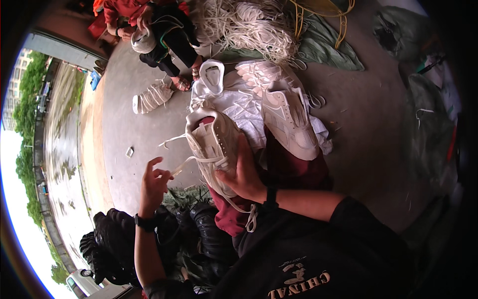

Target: The recorder is lacing and organizing white shoes.

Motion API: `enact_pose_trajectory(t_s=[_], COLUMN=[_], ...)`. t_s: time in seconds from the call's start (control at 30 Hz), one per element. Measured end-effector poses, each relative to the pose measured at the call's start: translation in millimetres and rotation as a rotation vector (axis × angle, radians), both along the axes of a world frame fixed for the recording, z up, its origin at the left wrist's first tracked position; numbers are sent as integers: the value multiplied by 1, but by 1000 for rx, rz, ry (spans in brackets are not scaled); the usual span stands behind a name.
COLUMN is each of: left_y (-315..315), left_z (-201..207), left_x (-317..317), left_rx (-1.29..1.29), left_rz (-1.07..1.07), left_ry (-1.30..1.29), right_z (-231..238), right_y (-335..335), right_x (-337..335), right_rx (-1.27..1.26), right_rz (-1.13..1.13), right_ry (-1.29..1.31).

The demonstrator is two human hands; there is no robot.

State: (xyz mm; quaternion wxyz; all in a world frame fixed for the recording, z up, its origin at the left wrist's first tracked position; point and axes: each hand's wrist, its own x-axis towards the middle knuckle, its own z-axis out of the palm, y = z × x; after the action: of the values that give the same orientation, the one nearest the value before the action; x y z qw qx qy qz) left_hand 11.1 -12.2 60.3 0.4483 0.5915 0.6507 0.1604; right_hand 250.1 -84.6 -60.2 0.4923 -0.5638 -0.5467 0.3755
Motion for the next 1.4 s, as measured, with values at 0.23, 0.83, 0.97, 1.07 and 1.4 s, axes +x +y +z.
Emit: enact_pose_trajectory(t_s=[0.23, 0.83, 0.97, 1.07, 1.4], left_y=[-1, -8, -6, -9, -7], left_z=[6, 0, 0, 4, 7], left_x=[34, 70, 68, 70, 62], left_rx=[128, 602, 616, 579, 392], left_rz=[-375, -534, -604, -612, -524], left_ry=[274, 369, 358, 354, 287], right_z=[6, 14, 14, 16, 14], right_y=[3, 2, 3, 3, 3], right_x=[-11, -27, -27, -26, -29], right_rx=[23, 80, 108, 124, 68], right_rz=[-14, -18, -25, -15, 26], right_ry=[-50, -229, -242, -242, -280])
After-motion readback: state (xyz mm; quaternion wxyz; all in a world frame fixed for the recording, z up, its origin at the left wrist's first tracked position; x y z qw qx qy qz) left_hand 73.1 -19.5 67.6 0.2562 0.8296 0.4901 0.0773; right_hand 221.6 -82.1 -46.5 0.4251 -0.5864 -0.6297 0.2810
